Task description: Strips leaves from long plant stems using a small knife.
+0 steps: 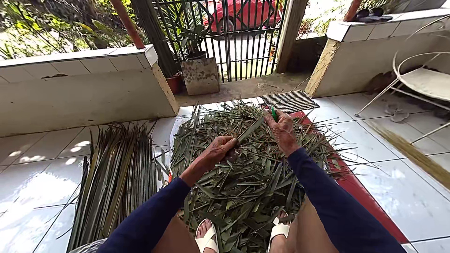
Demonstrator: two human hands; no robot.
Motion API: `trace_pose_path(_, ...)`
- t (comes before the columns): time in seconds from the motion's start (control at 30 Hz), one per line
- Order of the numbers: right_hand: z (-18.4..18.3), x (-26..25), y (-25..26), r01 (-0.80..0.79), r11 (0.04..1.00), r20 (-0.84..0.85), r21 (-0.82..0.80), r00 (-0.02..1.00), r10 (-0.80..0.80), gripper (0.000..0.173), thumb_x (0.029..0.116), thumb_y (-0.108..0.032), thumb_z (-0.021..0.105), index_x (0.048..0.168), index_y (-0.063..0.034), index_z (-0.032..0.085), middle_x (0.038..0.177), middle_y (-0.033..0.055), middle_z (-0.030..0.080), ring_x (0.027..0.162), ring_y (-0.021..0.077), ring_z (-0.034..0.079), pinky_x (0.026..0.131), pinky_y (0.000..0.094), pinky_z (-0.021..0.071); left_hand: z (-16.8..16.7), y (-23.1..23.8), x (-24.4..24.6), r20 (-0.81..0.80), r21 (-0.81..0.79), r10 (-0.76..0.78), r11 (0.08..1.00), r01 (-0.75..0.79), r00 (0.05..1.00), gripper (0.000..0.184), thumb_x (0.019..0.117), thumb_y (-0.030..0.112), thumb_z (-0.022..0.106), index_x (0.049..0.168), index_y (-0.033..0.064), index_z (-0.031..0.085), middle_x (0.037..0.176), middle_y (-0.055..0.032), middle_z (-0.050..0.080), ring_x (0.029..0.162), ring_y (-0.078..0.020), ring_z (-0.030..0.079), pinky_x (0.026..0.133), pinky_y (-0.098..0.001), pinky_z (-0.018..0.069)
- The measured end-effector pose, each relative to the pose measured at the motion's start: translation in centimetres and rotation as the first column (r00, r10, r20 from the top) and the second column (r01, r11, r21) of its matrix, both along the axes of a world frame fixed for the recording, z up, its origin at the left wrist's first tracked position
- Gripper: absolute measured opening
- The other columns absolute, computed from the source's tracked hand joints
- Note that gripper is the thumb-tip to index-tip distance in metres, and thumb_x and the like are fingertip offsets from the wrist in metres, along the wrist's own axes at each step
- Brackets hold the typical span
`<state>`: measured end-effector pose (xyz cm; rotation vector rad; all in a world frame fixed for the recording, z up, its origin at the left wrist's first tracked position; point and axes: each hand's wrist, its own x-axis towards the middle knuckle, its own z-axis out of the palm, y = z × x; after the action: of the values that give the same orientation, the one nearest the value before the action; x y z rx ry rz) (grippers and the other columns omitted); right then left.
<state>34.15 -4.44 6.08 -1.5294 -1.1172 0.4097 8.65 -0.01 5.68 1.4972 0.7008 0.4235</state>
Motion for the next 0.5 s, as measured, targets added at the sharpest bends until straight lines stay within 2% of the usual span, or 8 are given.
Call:
trace_pose_path(0.03,0.0,-0.7,-0.5,-0.038,0.999,0.023,-0.034,0.999,0.039,0.047,0.1027,-0.053,0.056,0.112,-0.0093,0.068,0.083,0.0082,0.063,0.072,0.0219,0.060,0.067,0.0466,0.0505,0.2,0.0,0.1,0.007,-0.003,0.046,0.999,-0.046,0.999,0.032,0.1120,0.026,0.043,0.103,0.0036,0.064,0.065,0.0005,0.052,0.047,-0.0059,0.042,0.044,-0.0192,0.0370)
trace_pose_path(0.1,-0.1,-2.9,-1.3,-0.161,0.985,0.046,-0.056,0.985,0.163,0.045,0.1075,-0.051,0.046,0.125,-0.0137,0.066,0.080,0.0060,0.061,0.064,0.0189,0.055,0.059,0.0402,0.0478,0.7,0.3,0.3,0.032,0.009,0.153,0.988,-0.153,0.988,0.033,0.1124,0.026,0.042,0.100,0.0033,0.063,0.063,0.0005,0.049,0.045,-0.0055,0.039,0.042,-0.0190,0.0331)
trace_pose_path(0.2,-0.4,-5.5,-1.6,-0.310,0.949,0.097,-0.051,0.945,0.314,0.038,0.1076,-0.037,0.052,0.136,-0.0167,0.066,0.076,0.0029,0.060,0.062,0.0143,0.053,0.059,0.0359,0.0474,1.7,0.8,0.8,0.086,0.051,0.262,0.962,-0.267,0.961,0.034,0.1128,0.028,0.041,0.103,0.0026,0.062,0.062,-0.0013,0.049,0.045,-0.0073,0.039,0.043,-0.0202,0.0348)
trace_pose_path(0.3,-0.7,-6.7,-1.6,-0.355,0.933,0.112,-0.068,0.926,0.360,0.037,0.1064,-0.036,0.054,0.137,-0.0199,0.067,0.084,0.0023,0.067,0.067,0.0113,0.058,0.067,0.0334,0.0507,2.4,0.8,1.4,0.113,0.083,0.304,0.946,-0.314,0.946,0.034,0.1129,0.029,0.041,0.103,0.0038,0.061,0.063,-0.0025,0.050,0.046,-0.0085,0.040,0.043,-0.0209,0.0347)
trace_pose_path(0.4,-0.6,-6.6,-1.7,-0.340,0.937,0.108,-0.076,0.932,0.347,0.037,0.1064,-0.038,0.054,0.138,-0.0229,0.067,0.088,0.0021,0.069,0.069,0.0113,0.058,0.069,0.0341,0.0503,2.5,0.3,1.9,0.142,0.090,0.303,0.944,-0.317,0.942,0.032,0.1128,0.027,0.041,0.102,0.0039,0.061,0.063,-0.0027,0.049,0.046,-0.0088,0.039,0.044,-0.0216,0.0347)
trace_pose_path(0.5,-0.6,-6.5,-1.7,-0.326,0.944,0.143,-0.053,0.933,0.330,0.036,0.1063,-0.039,0.054,0.137,-0.0251,0.068,0.103,-0.0004,0.073,0.076,0.0108,0.062,0.073,0.0360,0.0524,2.6,0.1,1.9,0.165,0.030,0.285,0.955,-0.294,0.944,0.031,0.1128,0.028,0.041,0.101,0.0053,0.059,0.062,-0.0011,0.045,0.045,-0.0078,0.037,0.042,-0.0205,0.0322)
